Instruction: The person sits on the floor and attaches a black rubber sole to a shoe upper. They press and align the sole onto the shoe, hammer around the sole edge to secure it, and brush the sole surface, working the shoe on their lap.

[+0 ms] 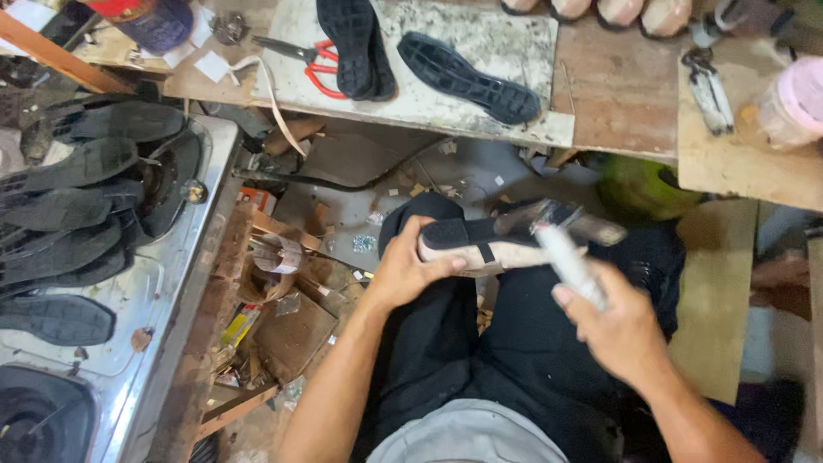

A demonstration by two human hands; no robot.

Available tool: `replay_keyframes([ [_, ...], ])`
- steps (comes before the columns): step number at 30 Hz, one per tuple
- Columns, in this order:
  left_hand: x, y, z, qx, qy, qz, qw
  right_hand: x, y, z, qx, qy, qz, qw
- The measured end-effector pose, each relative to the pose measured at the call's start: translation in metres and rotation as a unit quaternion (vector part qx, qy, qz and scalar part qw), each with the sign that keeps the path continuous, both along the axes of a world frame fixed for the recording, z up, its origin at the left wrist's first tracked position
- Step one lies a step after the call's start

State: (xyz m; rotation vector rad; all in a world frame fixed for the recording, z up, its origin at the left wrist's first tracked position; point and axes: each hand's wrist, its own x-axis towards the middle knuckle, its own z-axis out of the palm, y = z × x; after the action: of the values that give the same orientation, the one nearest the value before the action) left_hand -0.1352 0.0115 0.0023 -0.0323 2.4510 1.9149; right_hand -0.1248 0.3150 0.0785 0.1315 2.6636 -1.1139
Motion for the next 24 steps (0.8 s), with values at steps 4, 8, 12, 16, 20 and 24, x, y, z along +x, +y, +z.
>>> replay_keyframes([
  [4, 0.006, 0.003, -0.001, 0.196, -0.1, 0.016, 0.975, -0.046, 0.021, 0.014, 0.022, 0.112, -0.049, 0.992],
  [8, 0.012, 0.005, -0.001, 0.17, -0.121, 0.017, 0.978, -0.107, 0.032, 0.009, 0.15, 0.359, 0.076, 0.918],
  [12, 0.012, 0.001, -0.001, 0.176, -0.139, 0.004, 0.974, -0.15, 0.038, 0.006, 0.243, 0.369, 0.116, 0.889],
  [16, 0.01, 0.0, -0.004, 0.133, -0.15, 0.006, 0.98, -0.169, 0.036, 0.01, 0.291, 0.374, 0.142, 0.869],
  [20, 0.012, 0.003, -0.009, 0.154, -0.119, 0.001, 0.981, -0.158, 0.029, 0.015, 0.351, 0.397, 0.14, 0.836],
  [24, 0.011, 0.001, -0.013, 0.129, -0.123, 0.006, 0.984, -0.107, 0.012, 0.017, 0.19, 0.403, 0.211, 0.87],
])
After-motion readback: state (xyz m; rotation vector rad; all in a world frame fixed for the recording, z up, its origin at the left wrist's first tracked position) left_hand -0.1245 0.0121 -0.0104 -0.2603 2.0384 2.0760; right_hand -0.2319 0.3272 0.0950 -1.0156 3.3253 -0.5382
